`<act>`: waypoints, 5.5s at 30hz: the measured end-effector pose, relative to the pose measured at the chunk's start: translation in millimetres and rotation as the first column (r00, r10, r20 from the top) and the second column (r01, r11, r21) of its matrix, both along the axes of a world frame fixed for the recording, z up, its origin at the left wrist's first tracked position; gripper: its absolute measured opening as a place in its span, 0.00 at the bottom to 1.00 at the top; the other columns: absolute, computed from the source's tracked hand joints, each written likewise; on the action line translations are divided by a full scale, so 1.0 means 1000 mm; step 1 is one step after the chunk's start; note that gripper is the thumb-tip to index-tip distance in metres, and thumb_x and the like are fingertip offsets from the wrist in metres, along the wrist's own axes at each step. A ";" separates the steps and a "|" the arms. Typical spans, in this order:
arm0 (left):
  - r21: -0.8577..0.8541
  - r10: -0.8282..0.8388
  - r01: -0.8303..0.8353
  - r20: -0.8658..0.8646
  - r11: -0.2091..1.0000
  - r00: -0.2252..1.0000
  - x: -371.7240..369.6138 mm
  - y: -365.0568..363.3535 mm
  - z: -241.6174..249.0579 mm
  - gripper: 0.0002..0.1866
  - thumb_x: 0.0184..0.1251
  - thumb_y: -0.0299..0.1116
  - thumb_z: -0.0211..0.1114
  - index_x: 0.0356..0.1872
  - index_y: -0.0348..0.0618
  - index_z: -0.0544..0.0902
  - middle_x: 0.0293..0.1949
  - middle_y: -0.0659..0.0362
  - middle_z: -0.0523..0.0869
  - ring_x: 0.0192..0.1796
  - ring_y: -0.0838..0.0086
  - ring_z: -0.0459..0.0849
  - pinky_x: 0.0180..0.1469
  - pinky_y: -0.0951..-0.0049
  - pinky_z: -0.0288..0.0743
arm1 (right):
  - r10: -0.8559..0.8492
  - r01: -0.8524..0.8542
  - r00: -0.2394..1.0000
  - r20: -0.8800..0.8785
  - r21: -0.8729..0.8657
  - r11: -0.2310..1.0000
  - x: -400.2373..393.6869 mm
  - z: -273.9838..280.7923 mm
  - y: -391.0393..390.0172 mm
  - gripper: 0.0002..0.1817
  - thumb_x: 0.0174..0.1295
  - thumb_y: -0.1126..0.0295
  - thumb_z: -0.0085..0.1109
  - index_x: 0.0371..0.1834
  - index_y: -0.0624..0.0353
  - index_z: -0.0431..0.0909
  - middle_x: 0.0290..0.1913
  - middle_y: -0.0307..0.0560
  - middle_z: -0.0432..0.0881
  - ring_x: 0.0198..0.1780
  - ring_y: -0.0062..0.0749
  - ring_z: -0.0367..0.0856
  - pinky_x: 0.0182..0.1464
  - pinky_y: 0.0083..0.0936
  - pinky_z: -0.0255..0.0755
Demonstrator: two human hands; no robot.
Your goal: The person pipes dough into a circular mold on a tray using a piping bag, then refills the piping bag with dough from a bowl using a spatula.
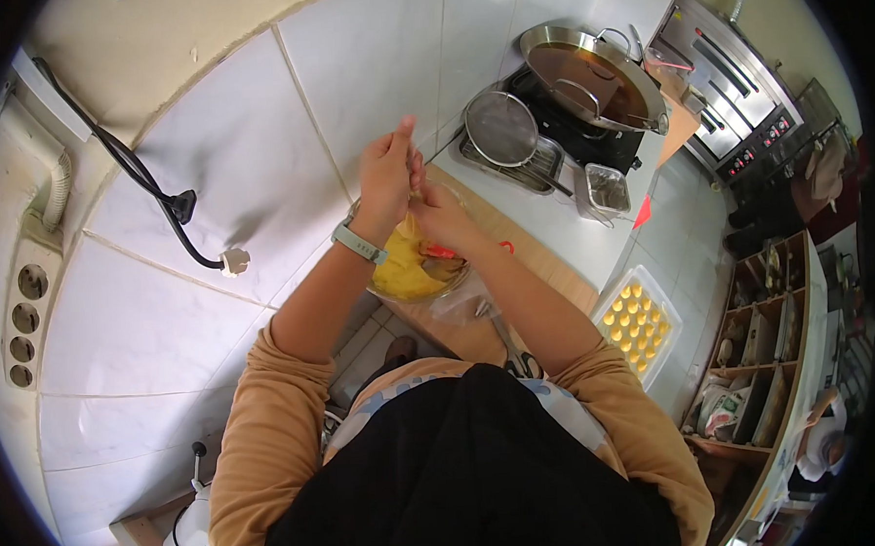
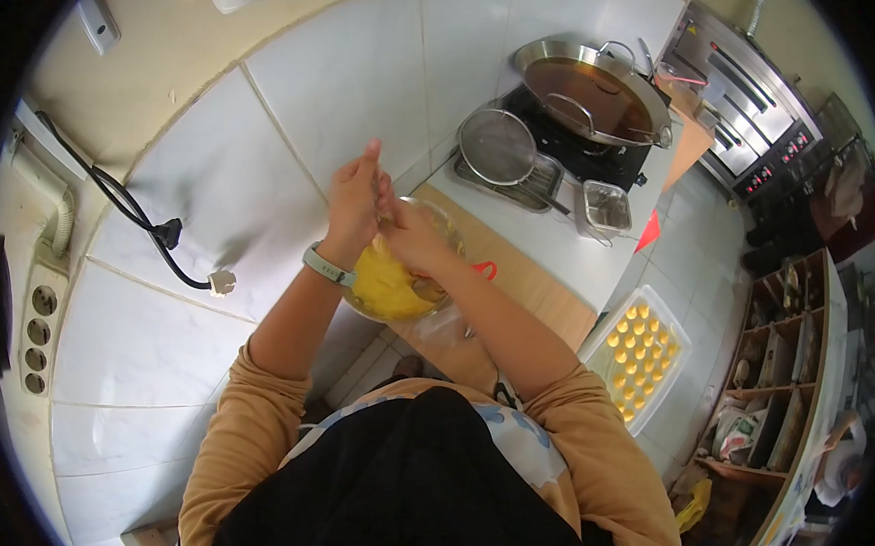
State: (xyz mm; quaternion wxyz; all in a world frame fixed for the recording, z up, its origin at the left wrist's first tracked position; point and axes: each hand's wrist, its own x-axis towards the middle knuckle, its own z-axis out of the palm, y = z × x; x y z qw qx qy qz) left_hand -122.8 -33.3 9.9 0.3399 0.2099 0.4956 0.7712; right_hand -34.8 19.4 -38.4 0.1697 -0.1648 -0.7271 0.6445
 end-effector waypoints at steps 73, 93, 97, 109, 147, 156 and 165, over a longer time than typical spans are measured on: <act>-0.023 -0.025 0.028 0.120 0.999 0.992 0.039 -0.018 0.040 0.22 0.67 0.36 0.56 0.15 0.51 0.59 0.12 0.70 0.54 0.12 0.84 0.49 0.14 0.77 0.41 | 0.081 0.179 0.950 -0.301 0.738 0.651 0.026 -0.021 -0.017 0.11 0.64 0.71 0.42 0.45 0.62 0.72 0.54 0.54 0.70 0.60 0.52 0.62 0.63 0.48 0.47; -0.280 -0.297 0.159 -0.567 0.947 0.768 0.002 -0.034 -0.081 0.44 0.36 0.33 0.77 0.60 0.37 0.65 0.54 0.53 0.76 0.54 0.69 0.76 0.57 0.71 0.69 | -0.138 -0.019 0.949 -0.284 -0.487 0.873 0.002 -0.010 0.001 0.21 0.72 0.52 0.40 0.37 0.60 0.73 0.45 0.46 0.79 0.46 0.27 0.77 0.51 0.25 0.72; -0.230 -0.230 0.128 -0.497 0.965 0.837 0.009 -0.043 -0.056 0.36 0.36 0.31 0.77 0.53 0.38 0.72 0.46 0.56 0.80 0.48 0.72 0.80 0.52 0.72 0.72 | -0.019 -0.139 0.961 -0.277 -0.537 0.832 0.006 0.015 0.003 0.20 0.72 0.55 0.42 0.43 0.62 0.74 0.49 0.48 0.78 0.49 0.27 0.76 0.53 0.25 0.71; -0.338 -0.308 0.122 -0.578 0.933 0.755 -0.001 -0.038 -0.077 0.41 0.34 0.28 0.79 0.56 0.39 0.68 0.49 0.58 0.75 0.54 0.72 0.74 0.56 0.72 0.69 | -0.010 -0.057 0.964 -0.266 -0.243 0.968 -0.010 -0.009 0.012 0.26 0.69 0.48 0.45 0.21 0.58 0.67 0.29 0.50 0.80 0.45 0.32 0.78 0.50 0.27 0.71; -0.427 -0.215 0.161 -0.081 0.890 0.973 0.017 -0.202 -0.097 0.16 0.64 0.27 0.63 0.51 0.36 0.76 0.44 0.55 0.83 0.47 0.75 0.81 0.52 0.75 0.75 | -0.222 0.118 0.962 0.158 0.491 0.863 -0.037 -0.079 0.075 0.31 0.68 0.50 0.42 0.15 0.62 0.77 0.15 0.50 0.78 0.22 0.39 0.79 0.30 0.32 0.70; -0.493 -0.644 0.415 -0.604 0.765 0.470 0.115 -0.105 -0.162 0.14 0.65 0.26 0.55 0.51 0.32 0.76 0.46 0.45 0.81 0.49 0.60 0.81 0.53 0.64 0.73 | -0.605 0.416 0.720 -0.340 -0.485 0.769 0.043 -0.004 0.097 0.25 0.67 0.53 0.49 0.13 0.52 0.63 0.16 0.47 0.74 0.29 0.39 0.79 0.41 0.35 0.72; -0.781 -0.741 -0.050 -0.609 0.622 0.282 0.156 -0.017 -0.235 0.14 0.61 0.33 0.56 0.45 0.36 0.76 0.41 0.45 0.80 0.43 0.50 0.79 0.46 0.54 0.72 | -0.812 -0.026 0.551 -0.195 -0.976 0.216 0.165 -0.007 0.117 0.12 0.64 0.67 0.41 0.27 0.58 0.72 0.30 0.46 0.79 0.37 0.42 0.79 0.49 0.40 0.74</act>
